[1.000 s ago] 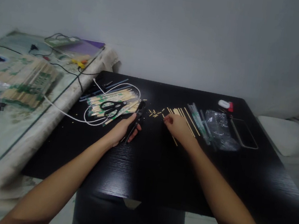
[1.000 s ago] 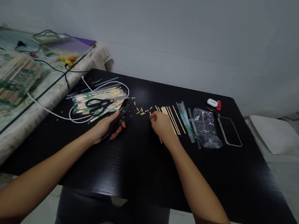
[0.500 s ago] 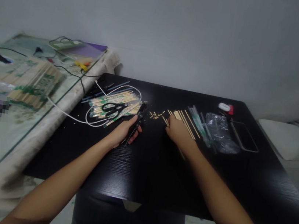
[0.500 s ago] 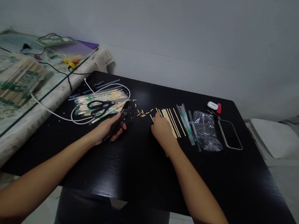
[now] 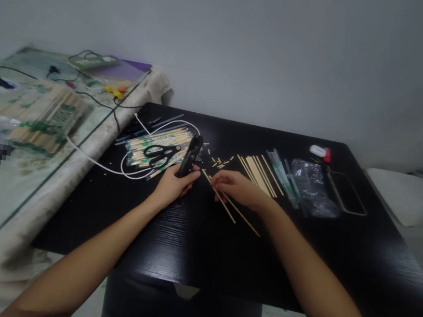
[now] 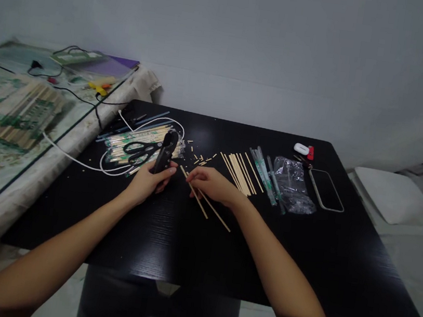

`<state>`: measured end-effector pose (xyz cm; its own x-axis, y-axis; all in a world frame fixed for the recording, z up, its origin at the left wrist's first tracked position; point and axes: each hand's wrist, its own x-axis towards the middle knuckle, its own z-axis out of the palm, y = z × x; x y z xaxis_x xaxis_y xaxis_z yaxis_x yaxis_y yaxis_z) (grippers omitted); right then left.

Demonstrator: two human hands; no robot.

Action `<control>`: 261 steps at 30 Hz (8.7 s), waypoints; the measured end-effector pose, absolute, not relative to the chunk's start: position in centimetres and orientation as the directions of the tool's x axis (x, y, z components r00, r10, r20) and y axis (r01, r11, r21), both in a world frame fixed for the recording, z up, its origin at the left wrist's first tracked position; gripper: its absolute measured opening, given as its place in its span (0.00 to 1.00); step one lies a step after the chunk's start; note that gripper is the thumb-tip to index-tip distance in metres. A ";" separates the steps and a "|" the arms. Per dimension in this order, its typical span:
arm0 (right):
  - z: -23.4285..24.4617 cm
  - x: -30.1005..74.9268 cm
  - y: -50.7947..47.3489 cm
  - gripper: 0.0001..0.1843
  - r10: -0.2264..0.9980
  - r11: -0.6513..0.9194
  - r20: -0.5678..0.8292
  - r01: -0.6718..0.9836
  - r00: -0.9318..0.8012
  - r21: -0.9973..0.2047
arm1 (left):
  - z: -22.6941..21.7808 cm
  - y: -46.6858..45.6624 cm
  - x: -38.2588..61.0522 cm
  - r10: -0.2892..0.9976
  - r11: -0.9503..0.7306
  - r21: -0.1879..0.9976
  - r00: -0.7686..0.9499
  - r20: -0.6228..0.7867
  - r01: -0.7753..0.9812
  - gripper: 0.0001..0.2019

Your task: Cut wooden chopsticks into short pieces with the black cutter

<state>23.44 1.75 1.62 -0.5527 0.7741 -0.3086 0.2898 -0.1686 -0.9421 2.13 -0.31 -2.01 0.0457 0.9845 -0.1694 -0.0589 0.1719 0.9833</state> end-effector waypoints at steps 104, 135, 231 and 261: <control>-3.1 20.9 0.2 0.09 0.746 0.582 0.327 0.328 -0.581 -0.744 | 2.4 -2.0 2.6 0.957 -0.285 0.934 0.004 0.291 0.216 0.09; -0.1 20.5 0.0 0.09 0.832 0.443 0.307 0.221 -0.463 -0.869 | 2.2 -1.5 1.8 0.927 -0.374 0.888 0.065 0.371 0.267 0.11; 1.0 26.5 4.6 0.08 0.942 0.217 -0.133 0.864 -0.307 -0.454 | 2.5 0.2 1.3 0.958 -0.284 0.698 0.222 0.181 0.657 0.21; 0.7 21.6 1.4 0.12 0.975 0.090 0.038 0.231 -0.221 -0.969 | -1.0 -0.2 0.9 0.978 -0.180 0.653 0.203 0.042 0.735 0.28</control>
<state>21.55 1.36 0.72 -0.2207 0.9746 0.0384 0.2311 0.0905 -0.9687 0.85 -0.15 -1.02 0.2027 0.9783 0.0417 0.7353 -0.1802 0.6533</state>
